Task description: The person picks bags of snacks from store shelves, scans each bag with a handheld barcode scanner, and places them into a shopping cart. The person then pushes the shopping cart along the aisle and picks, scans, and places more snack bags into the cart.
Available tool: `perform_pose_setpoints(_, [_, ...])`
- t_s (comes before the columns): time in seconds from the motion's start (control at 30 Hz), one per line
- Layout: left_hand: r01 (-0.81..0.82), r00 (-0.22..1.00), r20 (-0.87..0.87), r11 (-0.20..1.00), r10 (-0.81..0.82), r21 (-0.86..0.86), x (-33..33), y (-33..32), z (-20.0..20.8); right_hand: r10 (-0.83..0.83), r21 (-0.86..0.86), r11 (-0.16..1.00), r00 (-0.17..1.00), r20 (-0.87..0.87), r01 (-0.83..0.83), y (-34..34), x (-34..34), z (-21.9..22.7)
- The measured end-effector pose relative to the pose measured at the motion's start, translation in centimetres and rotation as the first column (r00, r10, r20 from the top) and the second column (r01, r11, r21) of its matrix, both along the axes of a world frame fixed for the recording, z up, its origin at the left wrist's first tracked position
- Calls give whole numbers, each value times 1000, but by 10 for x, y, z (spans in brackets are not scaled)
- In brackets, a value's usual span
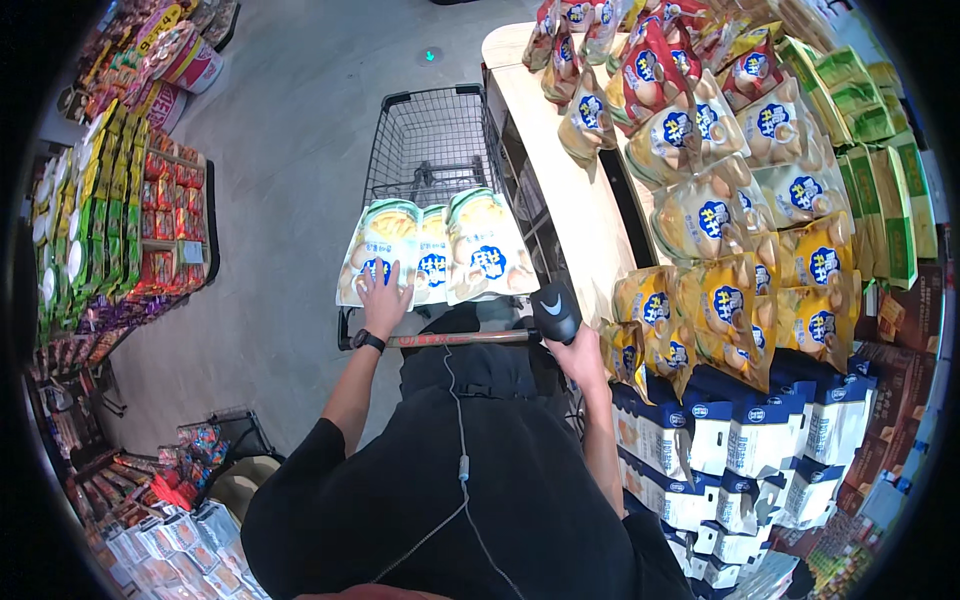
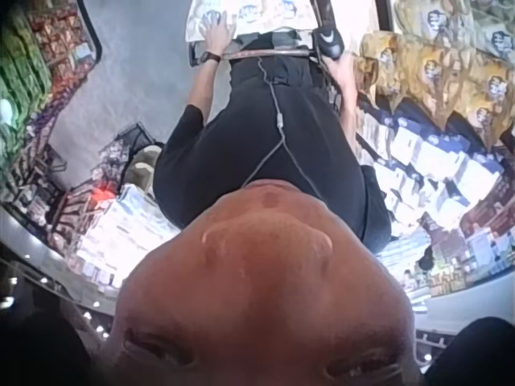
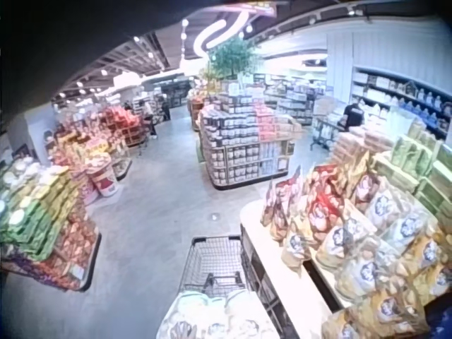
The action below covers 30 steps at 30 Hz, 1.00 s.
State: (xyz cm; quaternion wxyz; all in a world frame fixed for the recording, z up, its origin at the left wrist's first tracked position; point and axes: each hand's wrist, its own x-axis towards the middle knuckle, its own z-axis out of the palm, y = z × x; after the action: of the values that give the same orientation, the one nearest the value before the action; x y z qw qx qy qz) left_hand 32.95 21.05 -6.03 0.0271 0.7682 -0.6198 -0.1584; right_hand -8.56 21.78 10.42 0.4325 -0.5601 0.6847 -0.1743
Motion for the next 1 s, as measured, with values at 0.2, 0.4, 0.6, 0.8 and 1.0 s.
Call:
perform_pose_setpoints(0.2, [-62,998,-11,997,63,43,-14,-25,23,-22,-119,992,997,69,30,14,-2,-8])
perform_pose_setpoints(0.4, [-19,958,-277,946,-76,-324,-15,-80,34,-107,-81,990,987,116,117,10,-7,4])
perform_pose_setpoints(0.6, [80,763,-545,888,-348,-454,-149,-209,99,-167,-72,982,983,77,173,9,-15,13])
perform_pose_setpoints(0.8, [36,583,-712,888,-391,-458,-308,-315,136,-253,-41,965,960,120,260,25,-24,6])
perform_pose_setpoints(1.0, [27,646,-748,985,-149,-173,-392,-394,90,-364,-31,929,927,90,368,51,-34,21])
